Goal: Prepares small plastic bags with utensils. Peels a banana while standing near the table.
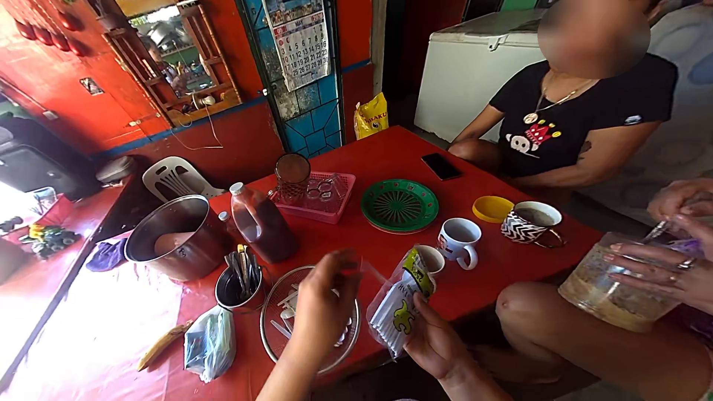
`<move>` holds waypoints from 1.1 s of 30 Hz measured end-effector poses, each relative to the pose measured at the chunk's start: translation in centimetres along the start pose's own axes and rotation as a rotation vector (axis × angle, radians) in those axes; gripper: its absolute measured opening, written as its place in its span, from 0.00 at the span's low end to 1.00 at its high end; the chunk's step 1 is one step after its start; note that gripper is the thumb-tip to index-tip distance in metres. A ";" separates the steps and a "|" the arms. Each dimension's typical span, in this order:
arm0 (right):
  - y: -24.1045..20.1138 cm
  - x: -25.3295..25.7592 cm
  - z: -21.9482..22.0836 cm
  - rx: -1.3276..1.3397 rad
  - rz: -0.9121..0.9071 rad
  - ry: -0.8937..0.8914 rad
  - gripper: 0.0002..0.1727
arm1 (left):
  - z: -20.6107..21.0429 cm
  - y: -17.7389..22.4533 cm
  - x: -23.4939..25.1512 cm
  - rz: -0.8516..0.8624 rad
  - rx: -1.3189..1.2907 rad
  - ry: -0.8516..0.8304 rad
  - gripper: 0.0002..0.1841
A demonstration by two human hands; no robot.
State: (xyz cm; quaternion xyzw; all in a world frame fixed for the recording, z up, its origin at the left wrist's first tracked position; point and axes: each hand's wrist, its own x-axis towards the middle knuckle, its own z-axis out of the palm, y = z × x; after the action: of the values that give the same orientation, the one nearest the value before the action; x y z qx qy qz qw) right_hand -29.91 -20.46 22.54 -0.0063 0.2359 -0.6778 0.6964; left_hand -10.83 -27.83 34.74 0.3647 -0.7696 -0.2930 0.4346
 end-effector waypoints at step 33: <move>-2.4 1.7 -1.4 0.006 -0.067 -0.003 0.26 | -0.6 -17.2 -2.7 -0.341 0.475 -0.679 0.21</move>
State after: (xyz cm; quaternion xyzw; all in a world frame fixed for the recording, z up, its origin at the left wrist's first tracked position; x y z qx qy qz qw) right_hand -32.65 -21.85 21.56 -0.0132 0.2323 -0.7013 0.6738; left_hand -4.10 -35.35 20.58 0.4594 -0.8433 -0.2790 0.0073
